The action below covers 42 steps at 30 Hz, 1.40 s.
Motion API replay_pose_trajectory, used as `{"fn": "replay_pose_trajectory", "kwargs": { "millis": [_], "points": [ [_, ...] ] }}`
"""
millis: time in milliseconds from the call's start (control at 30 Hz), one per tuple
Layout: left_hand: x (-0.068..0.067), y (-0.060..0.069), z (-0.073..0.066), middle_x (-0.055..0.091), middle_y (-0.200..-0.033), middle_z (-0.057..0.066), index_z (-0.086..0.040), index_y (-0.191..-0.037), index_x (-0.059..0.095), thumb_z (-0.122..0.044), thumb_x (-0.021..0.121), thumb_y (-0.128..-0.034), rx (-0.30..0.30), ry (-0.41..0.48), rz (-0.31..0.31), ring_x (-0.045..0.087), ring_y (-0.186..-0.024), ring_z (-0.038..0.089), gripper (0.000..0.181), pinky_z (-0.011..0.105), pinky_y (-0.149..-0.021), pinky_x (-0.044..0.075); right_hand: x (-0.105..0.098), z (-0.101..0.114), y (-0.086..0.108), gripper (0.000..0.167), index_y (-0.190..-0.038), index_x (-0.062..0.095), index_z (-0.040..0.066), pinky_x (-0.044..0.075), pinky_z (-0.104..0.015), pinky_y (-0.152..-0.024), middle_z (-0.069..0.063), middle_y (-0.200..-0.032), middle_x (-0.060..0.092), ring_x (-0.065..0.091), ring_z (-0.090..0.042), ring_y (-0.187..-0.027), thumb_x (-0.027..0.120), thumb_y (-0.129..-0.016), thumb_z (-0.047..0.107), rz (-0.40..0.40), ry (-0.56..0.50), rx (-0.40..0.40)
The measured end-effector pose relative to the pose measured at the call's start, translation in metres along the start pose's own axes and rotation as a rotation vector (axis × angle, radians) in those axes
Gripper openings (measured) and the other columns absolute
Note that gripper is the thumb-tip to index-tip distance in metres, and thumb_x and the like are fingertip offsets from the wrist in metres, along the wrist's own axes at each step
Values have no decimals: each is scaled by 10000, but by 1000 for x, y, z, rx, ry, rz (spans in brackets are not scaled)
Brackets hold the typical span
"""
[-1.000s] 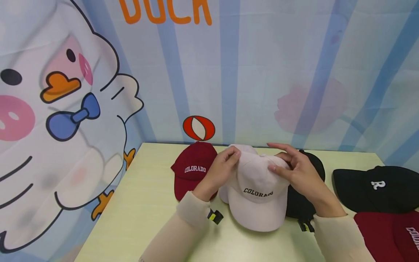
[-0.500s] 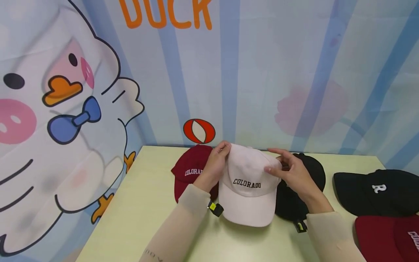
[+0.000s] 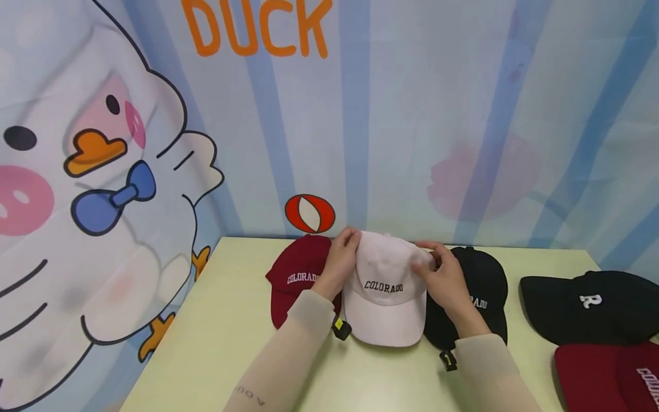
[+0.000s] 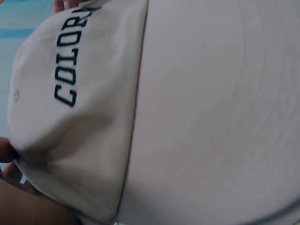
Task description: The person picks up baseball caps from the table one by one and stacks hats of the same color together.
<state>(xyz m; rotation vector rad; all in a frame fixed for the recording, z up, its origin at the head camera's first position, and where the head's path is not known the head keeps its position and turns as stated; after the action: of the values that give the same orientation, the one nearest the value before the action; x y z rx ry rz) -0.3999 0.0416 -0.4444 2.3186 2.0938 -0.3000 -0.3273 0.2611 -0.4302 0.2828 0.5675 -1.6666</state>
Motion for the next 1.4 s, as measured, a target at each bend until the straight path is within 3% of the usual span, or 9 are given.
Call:
{"fn": "replay_pose_trajectory", "kwargs": {
  "millis": [167,367,500,700,767,867,1100,1200,1400],
  "points": [
    [1,4,6,617,-1292,94,-135,-1228,600,-338,440,-1116,8,-93,-59,573,-1198,248,282,470,-1062,460,14,-9,2,435,-1398,588,87,484,-284,-694,-175,-1086,589,545,-245,-892,704,-986,160,-88,36,79],
    [4,24,-1,374,-1529,126,-136,-1506,399,-286,489,-1077,84,-231,-125,369,-1421,306,462,525,-1184,360,21,-13,5,463,-1419,573,94,491,-454,-867,-219,-1240,540,553,-351,-1084,678,-975,172,-163,56,154],
    [12,40,-5,174,-1675,108,-159,-1625,260,-267,501,-1070,134,-333,-75,212,-1545,324,615,550,-1235,304,22,-13,8,490,-1439,543,72,470,-527,-910,-251,-1280,502,545,-391,-1115,670,-973,154,-228,78,124],
    [23,50,-3,50,-1747,89,-178,-1662,240,-235,440,-1105,162,-468,12,98,-1607,364,595,582,-1272,209,25,-5,17,469,-1420,570,79,406,-616,-991,-286,-1400,455,468,-472,-1266,687,-974,157,-313,155,65],
    [24,50,-1,47,-1750,100,-158,-1663,232,-229,423,-1110,155,-478,17,85,-1608,384,589,601,-1272,190,27,-3,20,452,-1417,579,70,384,-630,-1004,-294,-1421,444,440,-491,-1284,665,-985,171,-291,178,60],
    [25,48,3,29,-1752,111,-141,-1668,202,-238,401,-1114,128,-476,17,66,-1609,399,597,610,-1273,172,34,0,21,488,-1482,528,53,360,-651,-1077,-310,-1492,404,413,-516,-1356,595,-1026,212,-194,188,55],
    [27,44,13,-4,-1753,114,-153,-1676,151,-368,463,-1089,49,-465,33,48,-1612,389,698,594,-1280,160,55,-9,23,728,-1656,149,30,188,-621,-1255,-298,-1681,197,197,-474,-1563,452,-1100,391,105,124,104],
    [28,44,18,-7,-1751,124,-154,-1679,134,-421,528,-1060,11,-472,46,46,-1611,386,781,593,-1279,164,59,-14,23,747,-1660,90,32,153,-616,-1267,-291,-1698,150,141,-468,-1579,439,-1107,394,158,109,122],
    [28,41,26,23,-1736,188,-100,-1672,132,-413,544,-1058,-22,-472,56,84,-1596,420,804,598,-1274,174,63,-16,22,739,-1663,100,44,138,-616,-1270,-280,-1705,138,127,-463,-1583,473,-1102,349,192,72,131]
  ]
}}
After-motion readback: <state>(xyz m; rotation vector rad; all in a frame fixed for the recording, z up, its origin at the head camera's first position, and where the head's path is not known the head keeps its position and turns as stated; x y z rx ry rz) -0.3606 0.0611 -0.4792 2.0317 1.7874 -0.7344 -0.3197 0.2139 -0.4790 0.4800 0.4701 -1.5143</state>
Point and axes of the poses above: each hand's wrist, its own y-axis away from the middle knuckle, its own x-axis out of the palm, z = x × y, the point moved 7 cm from there along -y, towards the middle knuckle
